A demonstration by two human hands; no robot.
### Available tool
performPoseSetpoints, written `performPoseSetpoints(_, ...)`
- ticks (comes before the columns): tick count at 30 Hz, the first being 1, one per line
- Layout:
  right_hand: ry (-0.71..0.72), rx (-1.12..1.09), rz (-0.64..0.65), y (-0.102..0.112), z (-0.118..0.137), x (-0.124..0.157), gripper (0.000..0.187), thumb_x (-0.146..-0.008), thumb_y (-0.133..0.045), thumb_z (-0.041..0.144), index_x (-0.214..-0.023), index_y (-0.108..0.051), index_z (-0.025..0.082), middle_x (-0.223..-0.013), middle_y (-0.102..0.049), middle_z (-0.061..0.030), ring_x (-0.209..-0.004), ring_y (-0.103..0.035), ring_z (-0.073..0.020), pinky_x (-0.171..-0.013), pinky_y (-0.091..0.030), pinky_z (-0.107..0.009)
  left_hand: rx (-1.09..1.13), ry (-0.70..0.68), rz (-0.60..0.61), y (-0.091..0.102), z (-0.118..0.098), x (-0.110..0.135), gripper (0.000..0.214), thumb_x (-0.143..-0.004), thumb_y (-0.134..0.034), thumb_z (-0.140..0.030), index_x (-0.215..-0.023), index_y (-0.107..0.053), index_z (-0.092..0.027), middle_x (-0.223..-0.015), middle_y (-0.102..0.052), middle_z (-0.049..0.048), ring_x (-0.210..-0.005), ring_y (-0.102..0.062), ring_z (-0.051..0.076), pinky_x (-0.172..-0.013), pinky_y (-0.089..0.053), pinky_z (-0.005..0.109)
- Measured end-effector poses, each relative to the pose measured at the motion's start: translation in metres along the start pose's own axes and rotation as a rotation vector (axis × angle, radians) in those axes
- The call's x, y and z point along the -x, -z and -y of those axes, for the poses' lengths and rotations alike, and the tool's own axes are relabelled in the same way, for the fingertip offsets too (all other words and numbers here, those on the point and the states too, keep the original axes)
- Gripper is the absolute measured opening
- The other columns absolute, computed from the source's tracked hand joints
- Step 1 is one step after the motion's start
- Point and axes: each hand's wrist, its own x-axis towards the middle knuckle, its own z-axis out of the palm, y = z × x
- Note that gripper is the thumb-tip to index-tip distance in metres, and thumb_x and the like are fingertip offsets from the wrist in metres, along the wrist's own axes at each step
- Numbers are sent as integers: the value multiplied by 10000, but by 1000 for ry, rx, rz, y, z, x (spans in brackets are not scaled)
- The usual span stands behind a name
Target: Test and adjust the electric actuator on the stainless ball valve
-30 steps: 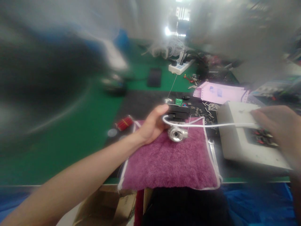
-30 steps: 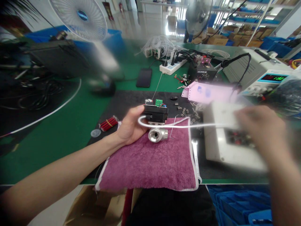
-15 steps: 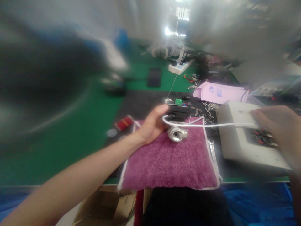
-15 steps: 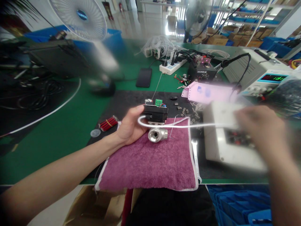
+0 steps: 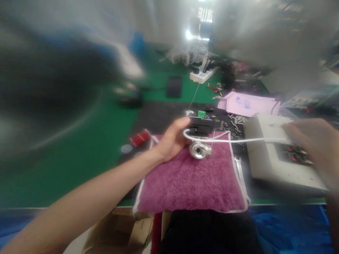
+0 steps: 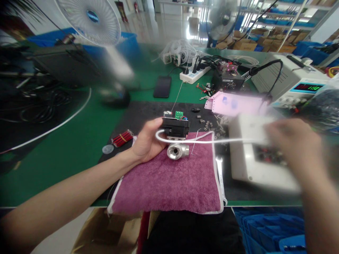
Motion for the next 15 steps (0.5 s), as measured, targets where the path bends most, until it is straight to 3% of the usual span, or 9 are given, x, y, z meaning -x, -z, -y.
performPoseSetpoints(15, -20, -12, -1, -1, -1, 0, 458, -939, -593, 703, -1044, -761, 290, -1180, -770, -70, -1118, -725, -358, -984, -503, -476, 7, 22, 17, 1, 0, -1, 487, -979, -614, -561, -1220, -786, -173, -1213, -824, 131, -1114, -782, 341, -1078, -575, 536)
